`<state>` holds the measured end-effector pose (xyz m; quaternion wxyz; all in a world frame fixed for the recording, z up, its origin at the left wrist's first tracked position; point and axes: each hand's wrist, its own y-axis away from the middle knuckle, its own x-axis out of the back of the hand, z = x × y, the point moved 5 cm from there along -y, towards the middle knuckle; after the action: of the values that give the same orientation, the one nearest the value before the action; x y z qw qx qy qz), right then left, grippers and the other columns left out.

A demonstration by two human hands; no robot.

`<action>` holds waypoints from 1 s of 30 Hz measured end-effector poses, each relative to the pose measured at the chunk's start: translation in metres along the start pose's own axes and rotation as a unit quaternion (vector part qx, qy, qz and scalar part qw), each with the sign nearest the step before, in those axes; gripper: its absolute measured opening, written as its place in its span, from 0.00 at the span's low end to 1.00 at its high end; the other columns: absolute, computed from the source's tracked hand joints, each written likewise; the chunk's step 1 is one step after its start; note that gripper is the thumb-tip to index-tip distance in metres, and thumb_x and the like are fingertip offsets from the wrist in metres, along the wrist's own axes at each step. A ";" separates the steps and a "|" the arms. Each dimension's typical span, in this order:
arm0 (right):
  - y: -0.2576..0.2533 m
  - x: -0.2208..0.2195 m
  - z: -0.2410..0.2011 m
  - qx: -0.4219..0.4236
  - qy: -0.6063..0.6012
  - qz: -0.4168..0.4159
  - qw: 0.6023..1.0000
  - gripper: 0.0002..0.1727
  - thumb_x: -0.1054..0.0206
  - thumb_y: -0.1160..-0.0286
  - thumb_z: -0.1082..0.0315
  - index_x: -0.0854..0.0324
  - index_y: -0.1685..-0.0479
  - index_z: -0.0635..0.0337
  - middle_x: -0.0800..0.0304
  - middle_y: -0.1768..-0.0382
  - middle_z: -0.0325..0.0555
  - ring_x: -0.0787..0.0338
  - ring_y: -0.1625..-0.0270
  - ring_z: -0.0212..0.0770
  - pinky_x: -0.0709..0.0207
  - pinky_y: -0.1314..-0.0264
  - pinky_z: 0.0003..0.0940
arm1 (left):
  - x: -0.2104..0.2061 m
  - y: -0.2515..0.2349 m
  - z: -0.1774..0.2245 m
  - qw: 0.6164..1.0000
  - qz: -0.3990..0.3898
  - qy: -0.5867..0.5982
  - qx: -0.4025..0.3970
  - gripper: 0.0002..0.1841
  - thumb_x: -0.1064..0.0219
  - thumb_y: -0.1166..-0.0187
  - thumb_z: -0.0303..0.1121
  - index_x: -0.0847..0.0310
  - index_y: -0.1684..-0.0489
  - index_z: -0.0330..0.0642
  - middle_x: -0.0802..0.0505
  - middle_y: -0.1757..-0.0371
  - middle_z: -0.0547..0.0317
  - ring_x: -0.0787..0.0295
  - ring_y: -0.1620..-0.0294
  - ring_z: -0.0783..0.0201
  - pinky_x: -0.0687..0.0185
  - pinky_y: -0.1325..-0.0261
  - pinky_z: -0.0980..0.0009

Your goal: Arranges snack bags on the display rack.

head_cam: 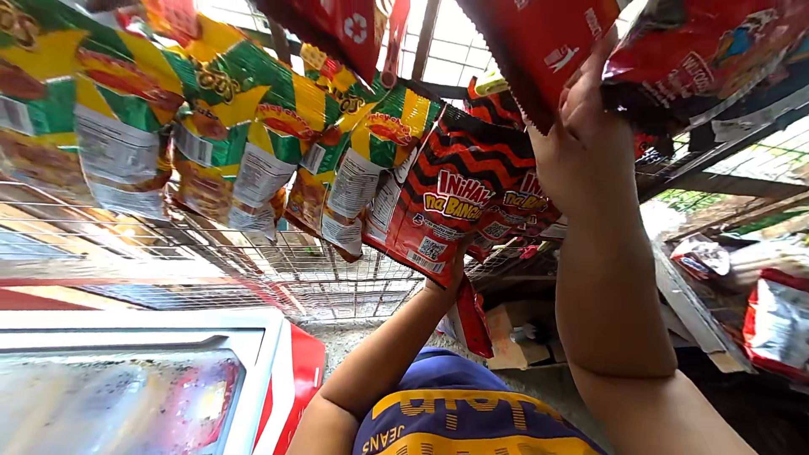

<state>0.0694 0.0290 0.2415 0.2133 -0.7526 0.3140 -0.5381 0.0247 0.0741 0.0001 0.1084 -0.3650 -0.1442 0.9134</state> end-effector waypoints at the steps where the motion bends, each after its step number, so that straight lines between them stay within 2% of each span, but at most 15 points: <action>1: 0.001 -0.002 0.007 0.010 -0.055 0.027 0.998 0.38 0.39 0.14 0.56 0.42 0.13 0.73 0.14 0.34 0.60 0.15 0.39 0.31 0.24 0.37 0.27 | 0.005 0.001 -0.007 1.000 -0.026 -0.016 0.004 0.17 0.29 0.19 0.44 0.15 0.48 0.38 0.07 0.58 0.69 0.12 0.53 0.81 0.15 0.46 0.77; 2: -0.001 -0.004 0.013 0.034 -0.124 0.053 0.990 0.41 0.31 0.20 0.56 0.42 0.15 0.74 0.17 0.31 0.56 0.16 0.35 0.27 0.22 0.32 0.23 | 0.005 0.001 -0.003 0.998 -0.035 -0.039 0.036 0.17 0.31 0.17 0.41 0.16 0.45 0.35 0.08 0.56 0.65 0.13 0.52 0.80 0.16 0.44 0.76; 4: -0.004 -0.006 0.017 0.099 -0.232 0.106 0.962 0.34 0.25 0.32 0.65 0.35 0.30 0.74 0.16 0.38 0.49 0.15 0.34 0.28 0.18 0.30 0.26 | 0.000 -0.001 0.016 0.989 -0.026 -0.101 0.102 0.15 0.34 0.18 0.35 0.19 0.44 0.30 0.12 0.60 0.60 0.19 0.60 0.80 0.21 0.52 0.77; 6: -0.002 -0.002 0.017 0.127 -0.221 0.144 0.956 0.32 0.30 0.27 0.65 0.34 0.30 0.78 0.16 0.37 0.54 0.16 0.32 0.31 0.21 0.26 0.30 | 0.001 0.000 0.014 0.989 -0.016 -0.111 0.097 0.16 0.36 0.18 0.35 0.20 0.45 0.27 0.13 0.63 0.61 0.20 0.63 0.82 0.22 0.56 0.82; 8: 0.006 0.003 0.015 0.152 -0.146 0.186 0.960 0.31 0.39 0.19 0.64 0.33 0.27 0.85 0.17 0.34 0.64 0.19 0.29 0.33 0.28 0.23 0.30 | 0.001 0.003 0.013 0.983 -0.028 -0.143 0.115 0.19 0.39 0.14 0.39 0.21 0.41 0.28 0.13 0.60 0.58 0.20 0.60 0.80 0.23 0.52 0.79; 10: 0.015 0.007 0.013 0.164 -0.060 0.217 0.961 0.26 0.44 0.14 0.64 0.26 0.32 0.83 0.13 0.40 0.68 0.18 0.29 0.38 0.32 0.23 0.33 | -0.001 0.006 0.018 0.981 -0.036 -0.148 0.119 0.21 0.39 0.13 0.45 0.21 0.41 0.33 0.13 0.59 0.64 0.20 0.59 0.82 0.22 0.50 0.80; 12: 0.018 0.003 0.015 0.165 0.012 0.240 0.957 0.24 0.48 0.13 0.61 0.16 0.49 0.77 0.08 0.54 0.66 0.11 0.40 0.47 0.26 0.34 0.42 | -0.003 0.007 0.017 0.991 -0.035 -0.098 0.086 0.20 0.33 0.17 0.47 0.19 0.43 0.38 0.10 0.59 0.74 0.17 0.57 0.89 0.20 0.48 0.85; 15: 0.014 -0.009 0.017 0.167 0.051 0.282 0.944 0.26 0.51 0.14 0.55 0.14 0.65 0.67 0.09 0.67 0.60 0.08 0.54 0.51 0.22 0.50 0.48 | 0.003 0.004 0.011 0.995 -0.038 -0.071 0.051 0.19 0.30 0.19 0.43 0.19 0.42 0.37 0.09 0.58 0.74 0.15 0.56 0.88 0.18 0.48 0.82; 17: 0.012 -0.014 0.017 0.163 0.056 0.308 0.936 0.25 0.49 0.15 0.55 0.14 0.68 0.65 0.09 0.69 0.58 0.08 0.57 0.51 0.23 0.54 0.48 | 0.010 0.004 0.020 0.990 -0.037 -0.137 0.019 0.15 0.30 0.19 0.38 0.18 0.44 0.36 0.09 0.60 0.70 0.16 0.60 0.85 0.18 0.52 0.81; 19: 0.010 -0.017 0.015 0.159 0.047 0.310 0.936 0.24 0.48 0.17 0.56 0.14 0.68 0.65 0.09 0.70 0.57 0.08 0.59 0.51 0.23 0.57 0.48 | 0.020 0.009 0.037 0.967 -0.059 -0.246 0.021 0.20 0.32 0.18 0.34 0.21 0.35 0.28 0.09 0.49 0.56 0.15 0.47 0.78 0.20 0.37 0.76; 20: 0.010 -0.017 0.015 0.156 0.043 0.307 0.938 0.23 0.47 0.18 0.56 0.13 0.68 0.66 0.09 0.70 0.57 0.08 0.59 0.52 0.23 0.58 0.47 | 0.030 0.012 0.040 0.959 -0.065 -0.274 0.019 0.20 0.29 0.20 0.34 0.21 0.36 0.28 0.08 0.48 0.55 0.13 0.46 0.75 0.19 0.36 0.73; 22: 0.011 -0.018 0.014 0.158 0.045 0.314 0.935 0.22 0.46 0.18 0.57 0.13 0.68 0.65 0.09 0.70 0.57 0.08 0.60 0.51 0.23 0.60 0.46 | 0.061 0.016 0.036 0.961 -0.058 -0.268 0.036 0.15 0.24 0.28 0.32 0.18 0.50 0.32 0.07 0.62 0.64 0.10 0.60 0.78 0.11 0.50 0.75; 25: 0.009 -0.019 0.015 0.160 0.043 0.320 0.933 0.24 0.48 0.17 0.57 0.13 0.70 0.64 0.09 0.73 0.55 0.09 0.64 0.50 0.25 0.63 0.44 | 0.115 0.031 0.055 0.939 -0.063 -0.334 0.058 0.07 0.33 0.23 0.29 0.16 0.60 0.31 0.11 0.72 0.68 0.17 0.73 0.83 0.18 0.65 0.82; 27: 0.009 -0.019 0.015 0.160 0.039 0.323 0.932 0.23 0.48 0.18 0.57 0.12 0.70 0.63 0.08 0.73 0.55 0.08 0.64 0.49 0.25 0.63 0.43 | 0.135 0.041 0.094 0.918 -0.056 -0.390 0.039 0.09 0.35 0.20 0.31 0.15 0.64 0.34 0.13 0.75 0.73 0.20 0.75 0.86 0.21 0.68 0.85; 30: 0.008 -0.020 0.017 0.166 0.033 0.327 0.930 0.23 0.47 0.17 0.57 0.13 0.70 0.63 0.08 0.72 0.55 0.08 0.63 0.50 0.24 0.62 0.44 | 0.118 0.037 0.171 0.883 -0.098 -0.456 -0.044 0.13 0.37 0.15 0.37 0.15 0.66 0.38 0.14 0.76 0.79 0.26 0.77 0.94 0.29 0.72 0.92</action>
<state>0.0785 0.0373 0.2170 0.4889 -0.5438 0.4560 -0.5072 -0.1821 0.0436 0.0303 0.1033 0.1038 -0.2526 0.9564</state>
